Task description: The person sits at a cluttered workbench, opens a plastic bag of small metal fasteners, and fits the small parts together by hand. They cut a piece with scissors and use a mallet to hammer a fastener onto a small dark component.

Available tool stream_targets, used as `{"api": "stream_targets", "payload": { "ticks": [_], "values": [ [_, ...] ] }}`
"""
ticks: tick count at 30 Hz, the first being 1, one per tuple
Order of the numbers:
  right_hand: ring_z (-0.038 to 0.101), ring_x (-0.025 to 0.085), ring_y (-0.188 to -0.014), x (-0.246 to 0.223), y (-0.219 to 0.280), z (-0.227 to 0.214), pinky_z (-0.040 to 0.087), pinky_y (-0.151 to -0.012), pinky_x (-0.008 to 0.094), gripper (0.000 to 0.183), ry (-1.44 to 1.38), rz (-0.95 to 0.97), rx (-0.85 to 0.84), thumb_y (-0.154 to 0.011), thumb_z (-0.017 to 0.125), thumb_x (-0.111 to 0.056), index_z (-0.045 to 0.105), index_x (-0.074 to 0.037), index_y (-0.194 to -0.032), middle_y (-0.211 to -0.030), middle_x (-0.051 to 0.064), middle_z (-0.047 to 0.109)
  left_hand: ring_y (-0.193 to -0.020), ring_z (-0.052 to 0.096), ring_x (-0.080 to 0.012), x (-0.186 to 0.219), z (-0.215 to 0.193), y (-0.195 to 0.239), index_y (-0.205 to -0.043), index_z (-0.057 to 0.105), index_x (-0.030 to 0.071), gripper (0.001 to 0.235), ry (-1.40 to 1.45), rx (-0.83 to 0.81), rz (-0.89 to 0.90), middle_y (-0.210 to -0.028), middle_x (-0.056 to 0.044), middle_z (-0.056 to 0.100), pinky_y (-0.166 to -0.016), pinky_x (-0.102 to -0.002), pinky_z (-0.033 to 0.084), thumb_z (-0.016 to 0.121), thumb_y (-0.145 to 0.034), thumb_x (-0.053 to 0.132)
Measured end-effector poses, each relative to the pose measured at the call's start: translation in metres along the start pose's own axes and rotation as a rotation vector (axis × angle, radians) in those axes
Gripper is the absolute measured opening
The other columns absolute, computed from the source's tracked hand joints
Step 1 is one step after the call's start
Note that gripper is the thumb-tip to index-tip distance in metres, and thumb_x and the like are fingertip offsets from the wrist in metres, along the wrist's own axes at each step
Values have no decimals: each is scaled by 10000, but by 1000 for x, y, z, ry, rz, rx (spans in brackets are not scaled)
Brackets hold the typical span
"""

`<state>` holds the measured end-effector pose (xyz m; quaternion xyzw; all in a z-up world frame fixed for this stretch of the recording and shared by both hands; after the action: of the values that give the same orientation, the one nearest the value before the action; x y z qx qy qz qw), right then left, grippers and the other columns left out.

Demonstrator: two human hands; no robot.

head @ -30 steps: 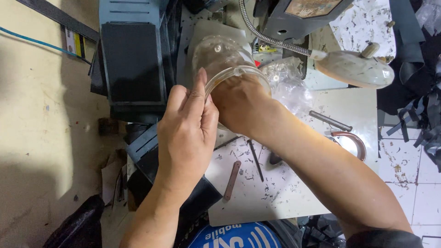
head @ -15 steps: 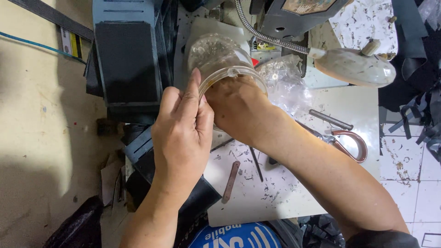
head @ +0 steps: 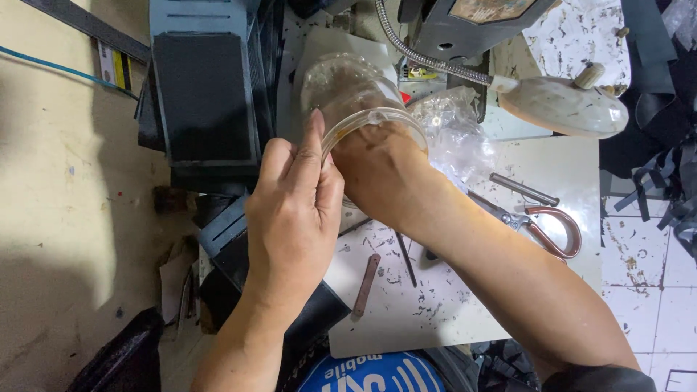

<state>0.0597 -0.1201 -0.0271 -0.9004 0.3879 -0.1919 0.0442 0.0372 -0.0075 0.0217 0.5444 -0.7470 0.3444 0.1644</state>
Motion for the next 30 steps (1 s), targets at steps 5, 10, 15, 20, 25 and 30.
{"api": "stream_targets", "payload": {
  "ticks": [5,10,15,20,25,30],
  "values": [
    [664,200,-693,2,0,16,429,-492,309,332,-64,14,-43,-906,603,-276,698,-104,-1174,-952,64,735,-624,528,-155,0,2,0,-1442,543,-51,510,-1,-28,-18,-925,-116,553,-516,-289,477,690,-954,-64],
    [633,213,-612,5,1,14,402,-460,319,295,-205,99,13,-955,605,-290,737,-91,-1128,-893,65,744,-631,535,-162,0,3,2,-1437,549,-51,526,-6,-20,-17,-932,-118,560,-532,-293,481,697,-933,-66],
    [679,258,-606,6,-2,29,460,-465,371,103,-345,105,-152,-852,627,-175,687,-108,-902,-831,102,731,-616,553,-174,2,3,1,-1427,537,-64,504,2,-47,-19,-955,-133,558,-515,-304,490,685,-946,-40],
    [676,276,-594,7,0,39,468,-496,392,93,-434,180,-151,-853,656,-209,704,-130,-843,-768,86,731,-642,565,-185,2,4,2,-1439,536,-52,530,-3,-42,-8,-956,-130,568,-541,-315,492,696,-934,-43],
    [647,227,-583,5,-4,44,448,-512,358,83,-388,208,-56,-839,676,-216,691,-134,-838,-759,60,719,-570,491,-137,2,3,0,-1447,540,-59,520,-19,-14,-8,-899,-108,547,-489,-278,461,694,-951,-80],
    [688,260,-783,9,-2,24,467,-665,385,114,-479,188,106,-844,692,-190,700,-111,-925,-932,71,714,-590,533,-183,5,1,-1,-1410,564,-56,485,-14,1,-13,-921,-131,557,-518,-314,488,688,-941,-69]
  ]
}}
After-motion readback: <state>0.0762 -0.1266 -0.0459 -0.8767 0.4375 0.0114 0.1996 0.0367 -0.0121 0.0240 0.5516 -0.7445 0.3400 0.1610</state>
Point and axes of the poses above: each hand's wrist, its own y-axis away from the middle knuckle, its own z-axis out of the palm, x = y × z, the point moved 5 cm from there along -y, towards the middle knuckle
